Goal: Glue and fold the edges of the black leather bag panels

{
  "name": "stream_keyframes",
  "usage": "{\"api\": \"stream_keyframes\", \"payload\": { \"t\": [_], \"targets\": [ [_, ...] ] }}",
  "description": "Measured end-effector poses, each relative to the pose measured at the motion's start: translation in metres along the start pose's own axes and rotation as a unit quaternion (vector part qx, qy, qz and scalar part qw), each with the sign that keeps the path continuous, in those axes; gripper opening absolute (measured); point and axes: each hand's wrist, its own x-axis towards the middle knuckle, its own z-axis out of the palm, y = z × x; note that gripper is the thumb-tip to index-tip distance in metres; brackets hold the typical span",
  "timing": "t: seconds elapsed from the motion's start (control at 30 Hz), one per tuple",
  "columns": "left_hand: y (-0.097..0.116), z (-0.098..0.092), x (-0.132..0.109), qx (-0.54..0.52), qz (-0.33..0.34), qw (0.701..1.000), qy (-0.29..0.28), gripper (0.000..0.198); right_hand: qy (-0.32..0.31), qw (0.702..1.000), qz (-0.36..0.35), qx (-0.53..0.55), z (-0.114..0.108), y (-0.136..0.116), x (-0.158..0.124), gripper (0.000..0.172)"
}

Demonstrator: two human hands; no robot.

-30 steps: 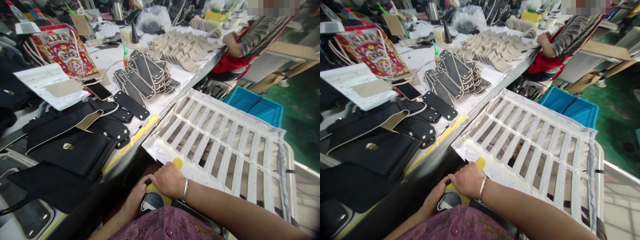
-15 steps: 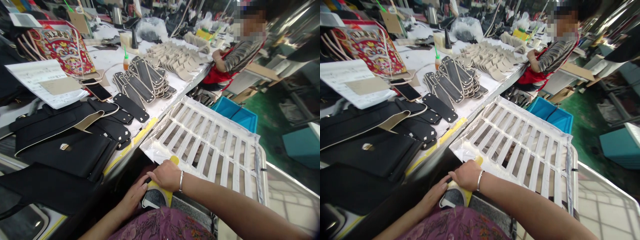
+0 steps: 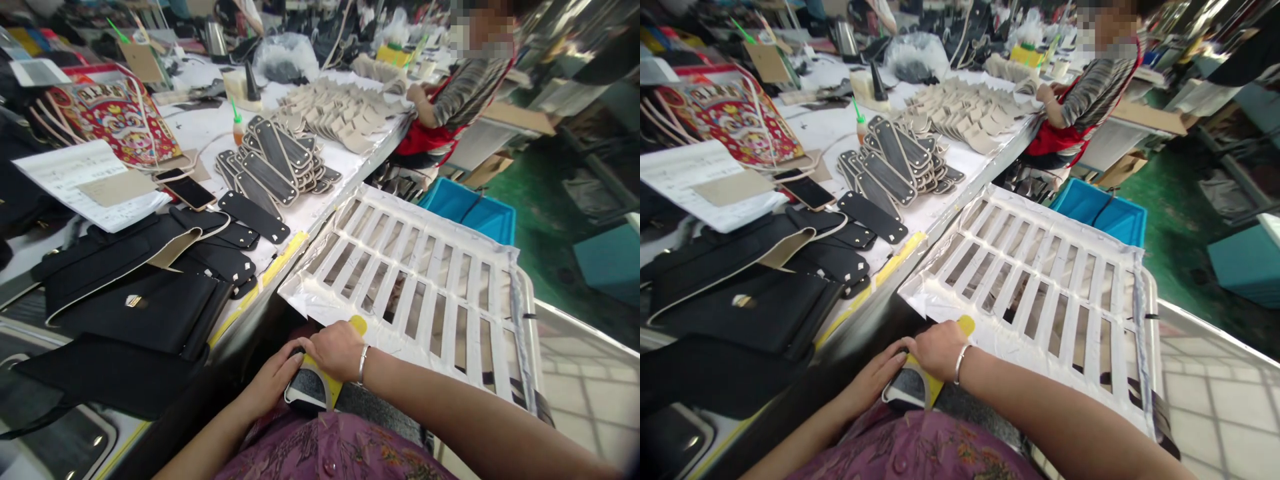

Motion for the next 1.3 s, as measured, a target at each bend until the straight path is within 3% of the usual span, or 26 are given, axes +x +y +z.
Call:
{"api": "stream_keyframes", "payload": {
  "t": [0.1,0.23,0.3,0.4,0.47,0.57,0.67,0.73,0.8,0.93,1.03,1.13,1.23,1.3],
  "targets": [
    [0.005,-0.011,-0.003,0.035,0.003,0.999,-0.011,0.042,0.009,0.999,0.046,-0.026,-0.003,0.005,-0.018,0.063],
    [0.017,-0.026,-0.013,0.090,-0.038,0.994,0.040,0.049,0.028,0.974,0.226,0.013,-0.018,0.024,-0.065,0.064],
    [0.023,-0.029,-0.017,0.069,-0.081,0.994,-0.004,0.053,0.034,0.964,0.256,0.062,-0.025,0.031,-0.095,0.051],
    [0.026,-0.030,-0.016,-0.025,-0.144,0.979,-0.140,0.068,0.033,0.950,0.237,0.199,-0.026,0.027,-0.139,0.037],
    [0.024,-0.031,-0.011,-0.079,-0.167,0.962,-0.203,0.071,0.029,0.908,0.232,0.347,-0.018,0.013,-0.161,0.035],
    [0.019,-0.033,-0.006,-0.121,-0.183,0.947,-0.236,0.066,0.044,0.778,0.183,0.599,0.010,-0.019,-0.179,0.036],
    [0.015,-0.028,-0.007,-0.152,-0.188,0.947,-0.211,0.059,0.087,0.632,0.199,0.743,0.044,-0.053,-0.176,0.036],
    [0.013,-0.022,-0.011,-0.189,-0.183,0.949,-0.174,0.054,0.102,0.588,0.253,0.762,0.060,-0.072,-0.165,0.029],
    [0.012,-0.015,-0.014,-0.241,-0.169,0.945,-0.140,0.049,0.106,0.581,0.266,0.762,0.065,-0.087,-0.152,0.023],
    [0.010,-0.009,-0.016,-0.272,-0.172,0.939,-0.120,0.054,0.077,0.590,0.208,0.777,0.059,-0.107,-0.123,0.018],
    [0.008,-0.007,-0.017,-0.258,-0.156,0.945,-0.124,0.058,0.065,0.543,0.235,0.804,0.058,-0.121,-0.102,0.023],
    [0.007,-0.002,-0.019,-0.311,-0.092,0.938,-0.121,0.054,0.112,0.491,0.255,0.825,0.064,-0.133,-0.082,0.032],
    [0.005,0.002,-0.023,-0.364,-0.066,0.921,-0.127,0.056,0.144,0.474,0.276,0.823,0.071,-0.138,-0.069,0.034],
    [0.003,0.002,-0.025,-0.382,-0.068,0.912,-0.130,0.060,0.129,0.487,0.286,0.815,0.073,-0.136,-0.067,0.037]
  ]
}}
